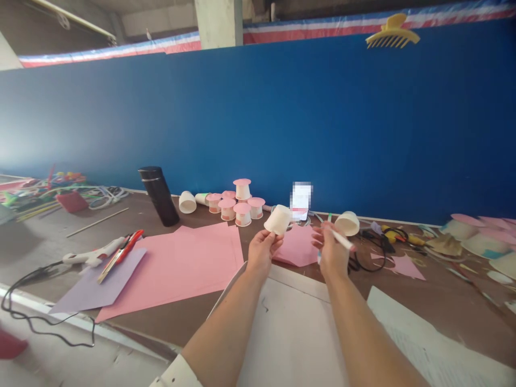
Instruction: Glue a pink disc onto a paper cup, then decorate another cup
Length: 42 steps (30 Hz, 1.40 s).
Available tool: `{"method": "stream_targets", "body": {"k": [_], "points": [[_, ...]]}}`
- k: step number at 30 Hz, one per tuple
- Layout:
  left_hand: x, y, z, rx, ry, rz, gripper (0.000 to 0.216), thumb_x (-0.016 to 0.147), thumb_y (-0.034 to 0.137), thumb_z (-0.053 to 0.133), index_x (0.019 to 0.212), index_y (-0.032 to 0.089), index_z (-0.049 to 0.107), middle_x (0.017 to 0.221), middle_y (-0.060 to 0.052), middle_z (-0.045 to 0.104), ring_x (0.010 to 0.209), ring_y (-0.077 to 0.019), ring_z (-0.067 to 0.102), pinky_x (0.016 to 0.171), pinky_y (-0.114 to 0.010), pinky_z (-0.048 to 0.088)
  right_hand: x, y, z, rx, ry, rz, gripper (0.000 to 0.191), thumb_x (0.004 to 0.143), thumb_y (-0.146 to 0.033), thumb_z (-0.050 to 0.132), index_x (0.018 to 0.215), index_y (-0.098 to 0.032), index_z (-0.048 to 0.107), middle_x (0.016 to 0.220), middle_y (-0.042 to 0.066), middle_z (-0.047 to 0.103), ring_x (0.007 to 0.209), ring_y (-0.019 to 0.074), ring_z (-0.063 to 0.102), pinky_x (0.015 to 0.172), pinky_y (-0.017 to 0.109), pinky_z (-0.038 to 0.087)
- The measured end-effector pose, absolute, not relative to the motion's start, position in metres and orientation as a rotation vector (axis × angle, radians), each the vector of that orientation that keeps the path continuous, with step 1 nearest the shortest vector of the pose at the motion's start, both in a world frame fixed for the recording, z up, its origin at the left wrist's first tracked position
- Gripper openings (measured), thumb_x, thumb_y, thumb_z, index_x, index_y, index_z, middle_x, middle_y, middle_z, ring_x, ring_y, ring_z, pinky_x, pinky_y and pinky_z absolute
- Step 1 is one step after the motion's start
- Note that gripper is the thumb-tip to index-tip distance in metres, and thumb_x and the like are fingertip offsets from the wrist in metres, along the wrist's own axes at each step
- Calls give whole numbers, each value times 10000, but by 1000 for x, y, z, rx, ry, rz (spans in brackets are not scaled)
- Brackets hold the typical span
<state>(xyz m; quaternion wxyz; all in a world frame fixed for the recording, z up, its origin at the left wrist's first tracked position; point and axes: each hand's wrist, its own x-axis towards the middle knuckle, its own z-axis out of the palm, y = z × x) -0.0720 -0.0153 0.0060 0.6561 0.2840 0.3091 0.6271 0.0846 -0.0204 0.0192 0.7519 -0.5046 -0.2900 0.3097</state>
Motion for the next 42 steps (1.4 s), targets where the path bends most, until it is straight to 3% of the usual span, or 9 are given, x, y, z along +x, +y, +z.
{"method": "stream_targets", "body": {"k": [5, 12, 18, 20, 23, 27, 33, 38, 42], "points": [[-64, -17, 5, 726, 678, 1300, 177, 760, 201, 690, 853, 113, 569, 759, -54, 671, 723, -115, 673, 717, -213, 548, 68, -34, 4, -964, -923, 850, 577, 687, -434, 725, 1191, -261, 504, 1119, 45, 646, 1019, 205, 614, 773, 341, 538], [-59, -17, 0, 852, 768, 1192, 153, 769, 193, 674, 847, 108, 573, 663, -53, 667, 585, -106, 645, 609, -213, 546, 73, -36, 6, -1003, -1009, 876, 566, 674, -365, 744, 1188, -250, 538, 1044, 22, 651, 986, 206, 599, 891, 387, 468], [-64, -20, 8, 1021, 886, 1121, 215, 772, 293, 668, 882, 114, 621, 701, -58, 666, 572, -118, 619, 616, -269, 546, 75, -35, 3, -1091, -1037, 758, 524, 657, -379, 747, 1126, -237, 564, 1013, 17, 635, 949, 197, 580, 892, 406, 464], [-73, -19, 11, 1149, 1080, 1230, 248, 778, 340, 649, 929, 143, 647, 776, -68, 676, 637, -148, 629, 619, -280, 532, 76, -32, 0, -1043, -915, 783, 552, 646, -375, 755, 1136, -242, 539, 1004, 10, 633, 943, 194, 591, 868, 417, 487], [-91, -16, 12, 1426, 1402, 1434, 192, 808, 348, 596, 896, 200, 681, 904, -71, 680, 829, -187, 616, 754, -287, 482, 79, -27, -1, -934, -767, 856, 561, 636, -332, 771, 1134, -258, 523, 1026, 1, 630, 948, 185, 609, 840, 405, 517], [-103, -16, 10, 1852, 1698, 1066, 193, 823, 311, 540, 868, 208, 697, 929, -75, 670, 885, -215, 590, 776, -305, 435, 81, -27, 4, -859, -678, 937, 539, 601, -281, 800, 1079, -267, 553, 1057, -3, 635, 993, 186, 608, 839, 390, 540], [-97, -18, 10, 2147, 1746, 547, 303, 716, 466, 645, 877, 212, 676, 959, -84, 637, 887, -235, 575, 676, -286, 410, 82, -29, 2, -825, -660, 1040, 529, 596, -270, 815, 1061, -289, 563, 1053, -18, 649, 958, 180, 631, 819, 425, 565], [-99, -17, 14, 2238, 1632, 456, 253, 684, 460, 680, 795, 236, 637, 910, -52, 633, 864, -231, 565, 643, -279, 389, 84, -28, -2, -815, -647, 1092, 515, 598, -238, 818, 1054, -280, 580, 1059, -19, 657, 965, 187, 634, 837, 458, 563], [-99, -19, 17, 2294, 1545, 436, 283, 749, 509, 602, 853, 247, 629, 928, -46, 654, 909, -244, 557, 687, -299, 397, 87, -25, -2, -797, -572, 1195, 441, 625, -263, 802, 1016, -246, 598, 1060, 5, 671, 976, 215, 642, 831, 469, 567]]}}
